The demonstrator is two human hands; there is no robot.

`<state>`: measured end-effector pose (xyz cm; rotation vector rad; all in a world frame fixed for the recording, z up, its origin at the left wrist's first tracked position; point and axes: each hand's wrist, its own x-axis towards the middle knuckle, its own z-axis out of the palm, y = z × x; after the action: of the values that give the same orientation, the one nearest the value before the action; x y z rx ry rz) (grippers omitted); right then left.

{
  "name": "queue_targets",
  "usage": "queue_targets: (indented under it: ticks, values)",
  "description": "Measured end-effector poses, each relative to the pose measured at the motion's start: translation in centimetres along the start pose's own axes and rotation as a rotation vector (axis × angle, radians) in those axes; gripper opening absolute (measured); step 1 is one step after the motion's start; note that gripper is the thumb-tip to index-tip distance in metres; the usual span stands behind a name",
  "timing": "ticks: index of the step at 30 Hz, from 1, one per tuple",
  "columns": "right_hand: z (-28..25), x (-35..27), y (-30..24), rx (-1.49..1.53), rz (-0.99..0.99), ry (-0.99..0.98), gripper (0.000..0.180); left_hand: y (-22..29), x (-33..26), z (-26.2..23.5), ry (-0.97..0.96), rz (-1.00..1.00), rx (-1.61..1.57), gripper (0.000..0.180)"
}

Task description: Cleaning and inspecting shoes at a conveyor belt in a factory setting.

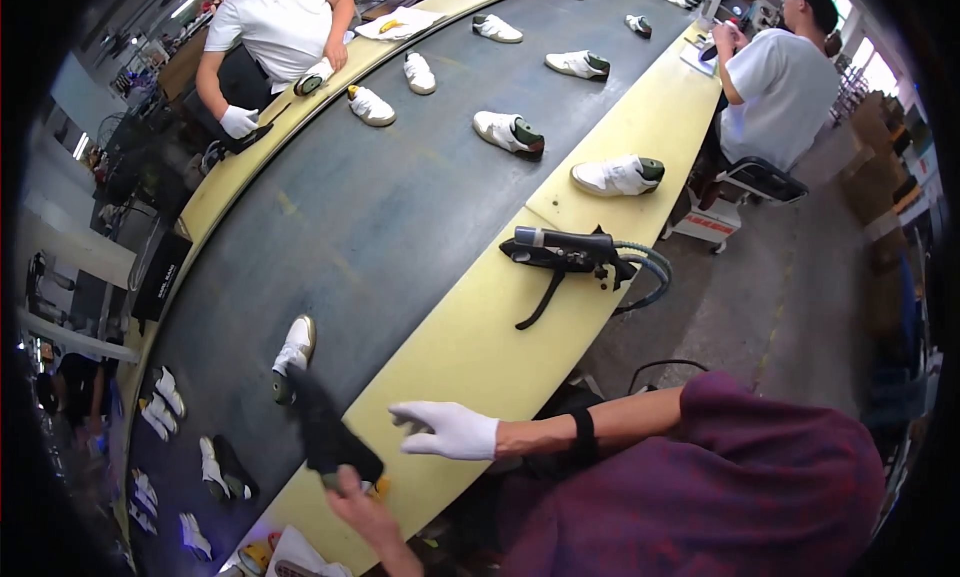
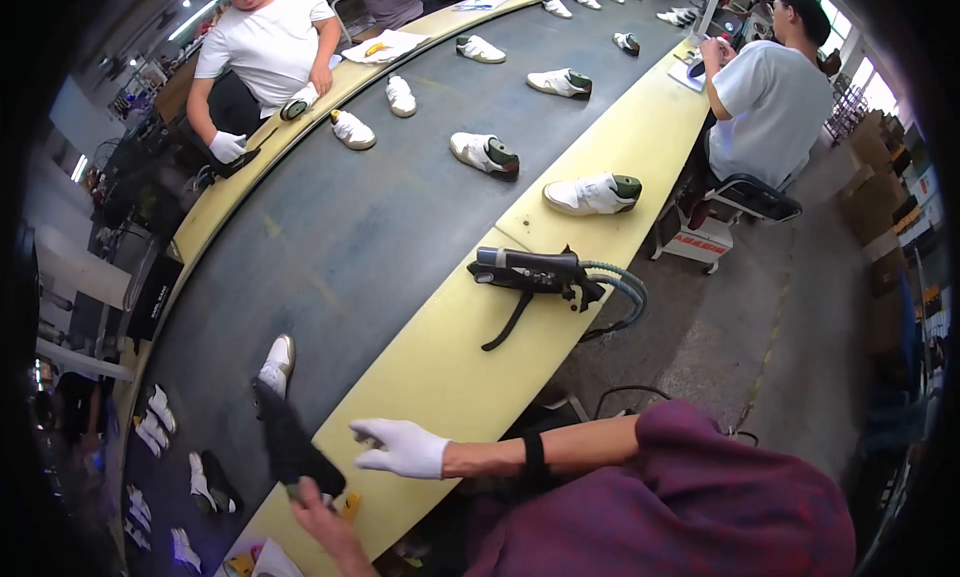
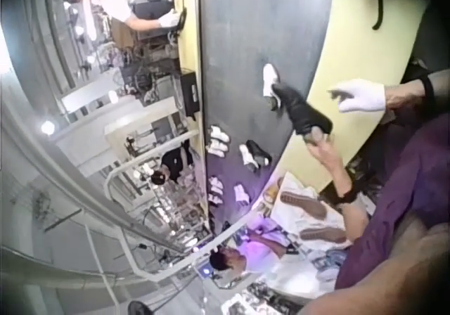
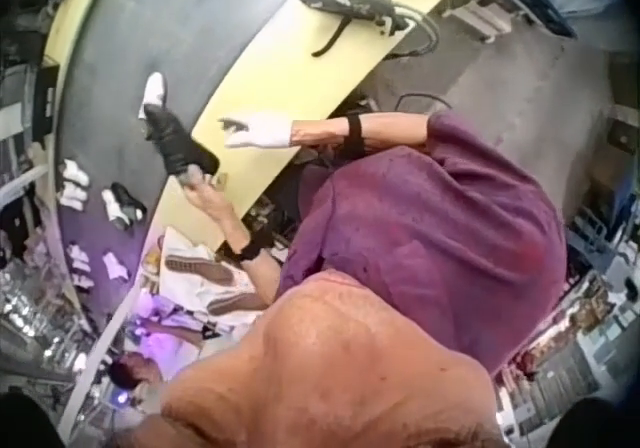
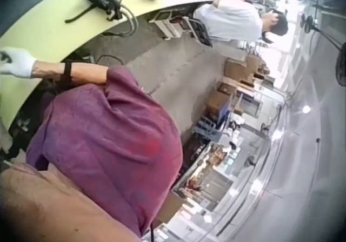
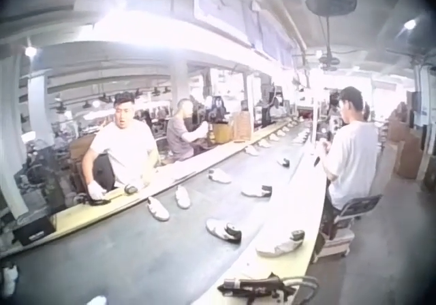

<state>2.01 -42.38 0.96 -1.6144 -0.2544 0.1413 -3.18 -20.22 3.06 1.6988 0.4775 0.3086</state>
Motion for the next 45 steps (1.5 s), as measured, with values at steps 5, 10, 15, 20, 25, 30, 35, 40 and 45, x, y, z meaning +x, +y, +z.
queue_targets:
  ticks: [5, 10, 15, 20, 25, 30, 35, 40, 45]
  values:
    - [-3.6, -2.4, -4.7, 0.702, 0.421, -0.122, 0.037, 4.9, -9.6, 8.2, -0.095, 0.541, 0.681, 0.077]
    - [-9.7, -5.2, -2.7, 1.369, 0.566, -0.378, 0.062, 8.8, -12.8, 10.2, -0.195, 0.893, 0.76, 0.086]
    - [-9.3, -5.6, -3.9, 1.398, 0.431, -0.522, 0.098, 9.5, -15.9, 9.1, -0.221, 0.849, 0.625, 0.076]
    - [-9.0, -6.3, -3.9, 1.459, 0.407, -0.562, 0.098, 8.9, -17.4, 8.5, -0.206, 0.817, 0.563, 0.067]
    - [-8.9, -6.7, -2.4, 1.397, 0.418, -0.514, 0.084, 7.8, -17.1, 9.0, -0.23, 0.719, 0.519, 0.082]
    - [-8.6, -6.5, -0.9, 1.28, 0.506, -0.458, 0.061, 7.0, -15.5, 9.3, -0.3, 0.619, 0.588, 0.105]
    - [-9.1, -5.5, -1.7, 1.298, 0.51, -0.505, 0.059, 6.9, -13.6, 8.7, -0.349, 0.515, 0.439, 0.099]
    - [-6.0, -3.9, -0.3, 1.015, 0.65, -0.414, 0.056, 6.9, -13.2, 9.5, -0.191, 0.441, 0.818, 0.114]
    - [-6.0, -2.5, -2.8, 0.456, 0.4, -0.489, 0.09, 1.6, -7.9, 6.9, -0.198, -0.248, -0.055, 0.084]
